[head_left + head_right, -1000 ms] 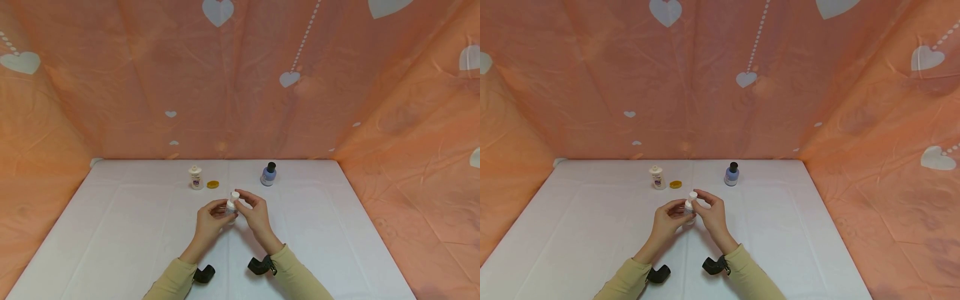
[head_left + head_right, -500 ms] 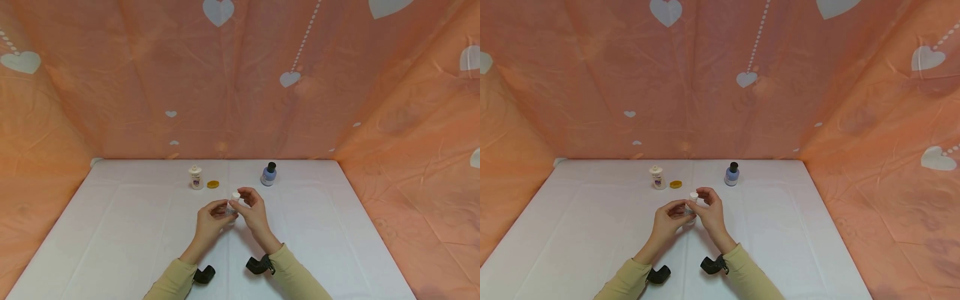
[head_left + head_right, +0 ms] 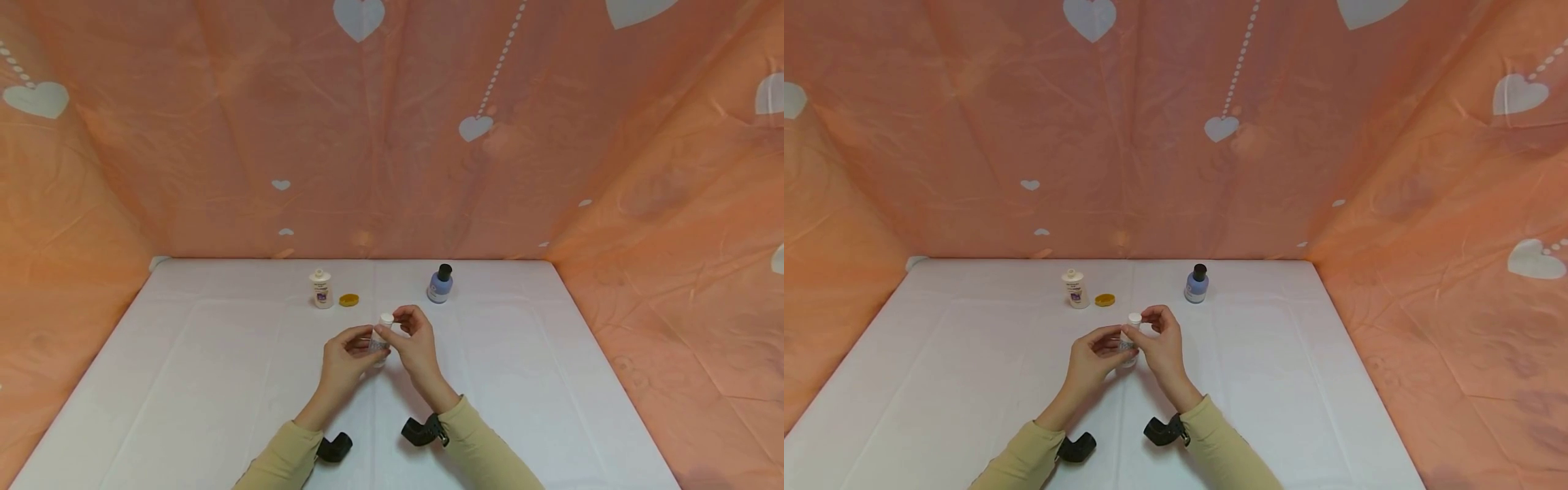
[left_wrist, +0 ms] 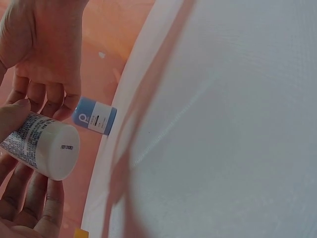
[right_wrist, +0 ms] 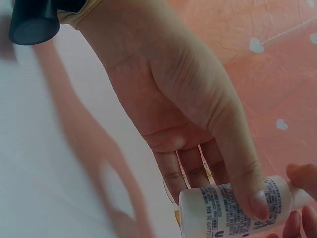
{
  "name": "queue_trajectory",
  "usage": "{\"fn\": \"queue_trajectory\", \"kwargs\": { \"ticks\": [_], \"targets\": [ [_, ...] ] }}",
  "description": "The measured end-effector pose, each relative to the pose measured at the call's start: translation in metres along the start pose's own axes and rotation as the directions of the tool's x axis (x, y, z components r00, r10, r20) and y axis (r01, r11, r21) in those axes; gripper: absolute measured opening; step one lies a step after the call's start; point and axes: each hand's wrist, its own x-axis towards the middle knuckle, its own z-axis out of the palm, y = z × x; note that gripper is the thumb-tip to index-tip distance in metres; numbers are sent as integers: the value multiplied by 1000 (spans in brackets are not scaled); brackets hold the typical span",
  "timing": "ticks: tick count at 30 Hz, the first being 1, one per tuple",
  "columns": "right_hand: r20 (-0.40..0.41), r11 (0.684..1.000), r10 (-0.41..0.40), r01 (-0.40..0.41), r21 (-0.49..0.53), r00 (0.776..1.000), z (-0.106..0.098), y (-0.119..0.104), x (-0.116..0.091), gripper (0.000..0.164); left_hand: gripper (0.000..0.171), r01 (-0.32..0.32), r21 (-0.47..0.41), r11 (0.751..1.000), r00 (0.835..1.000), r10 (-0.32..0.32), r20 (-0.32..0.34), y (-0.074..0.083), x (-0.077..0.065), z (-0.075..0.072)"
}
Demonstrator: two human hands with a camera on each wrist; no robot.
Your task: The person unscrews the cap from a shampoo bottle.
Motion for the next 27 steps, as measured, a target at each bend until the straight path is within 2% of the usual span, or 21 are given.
{"fn": "queue_trajectory", "kwargs": {
  "ticks": [4,8,15,22,27],
  "targets": [
    [4,1000,4,-4,-5,1000,-1,0,1,33,44,1,-1,1000,1000,-1,7,6,0,0],
    [12,1000,14,-14,4,1000,-1,1,1,28,43,15,-27,1000,1000,-14,5,0,2,-1],
    [34,999,18,-17,-36,999,-3,-1,1,25,42,45,-23,999,998,-44,34,26,-2,-4],
    [102,999,4,1,-54,995,-9,-2,0,28,44,59,-39,997,998,-59,14,-4,3,-5],
    [124,999,1,4,-43,992,-12,-2,0,30,44,41,-35,999,999,-41,9,-6,3,-5]
  ]
}}
